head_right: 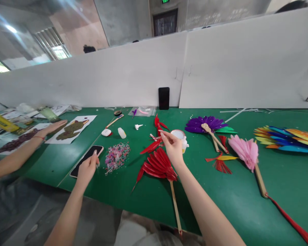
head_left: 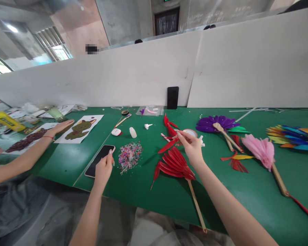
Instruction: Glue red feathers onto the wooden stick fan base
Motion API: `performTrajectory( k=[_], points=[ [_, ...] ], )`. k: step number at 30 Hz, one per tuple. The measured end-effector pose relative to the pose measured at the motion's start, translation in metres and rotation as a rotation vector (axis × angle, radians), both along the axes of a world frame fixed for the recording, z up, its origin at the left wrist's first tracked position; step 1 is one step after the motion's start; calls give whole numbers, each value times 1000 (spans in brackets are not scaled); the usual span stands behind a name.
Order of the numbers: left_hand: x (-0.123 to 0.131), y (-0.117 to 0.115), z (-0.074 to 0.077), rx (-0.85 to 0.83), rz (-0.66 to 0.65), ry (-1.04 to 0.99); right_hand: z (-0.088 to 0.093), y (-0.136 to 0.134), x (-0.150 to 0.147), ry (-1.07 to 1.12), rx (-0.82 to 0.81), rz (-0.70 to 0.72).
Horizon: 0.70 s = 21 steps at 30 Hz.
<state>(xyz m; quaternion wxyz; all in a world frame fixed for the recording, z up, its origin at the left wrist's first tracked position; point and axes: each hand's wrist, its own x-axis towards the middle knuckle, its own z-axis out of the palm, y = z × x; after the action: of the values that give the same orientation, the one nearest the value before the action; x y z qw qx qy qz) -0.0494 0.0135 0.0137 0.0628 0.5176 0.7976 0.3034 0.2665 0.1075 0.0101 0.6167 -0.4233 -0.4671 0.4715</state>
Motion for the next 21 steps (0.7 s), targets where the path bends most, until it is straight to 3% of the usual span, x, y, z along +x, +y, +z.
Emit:
performTrajectory(
  k=[5,9,12,17,19,21],
  points=[
    [-9,-3,-7,-36,-36,33,-4,1,-1,9,-31,16],
    [10,4,1,64,-131,100,-4,-2,-3,-5,-41,48],
    [48,12,11,183,-304,73,-2,-6,-8,-20,-39,87],
    [131,40,18,127,-728,-86,2,-13,-13,-22,-22,69],
    [153,55,15,93,-824,-141,2,-12,-12,7,-12,37],
    [163,69,12,-24,-956,-370,2,-10,-9,38,-11,9]
  ],
)
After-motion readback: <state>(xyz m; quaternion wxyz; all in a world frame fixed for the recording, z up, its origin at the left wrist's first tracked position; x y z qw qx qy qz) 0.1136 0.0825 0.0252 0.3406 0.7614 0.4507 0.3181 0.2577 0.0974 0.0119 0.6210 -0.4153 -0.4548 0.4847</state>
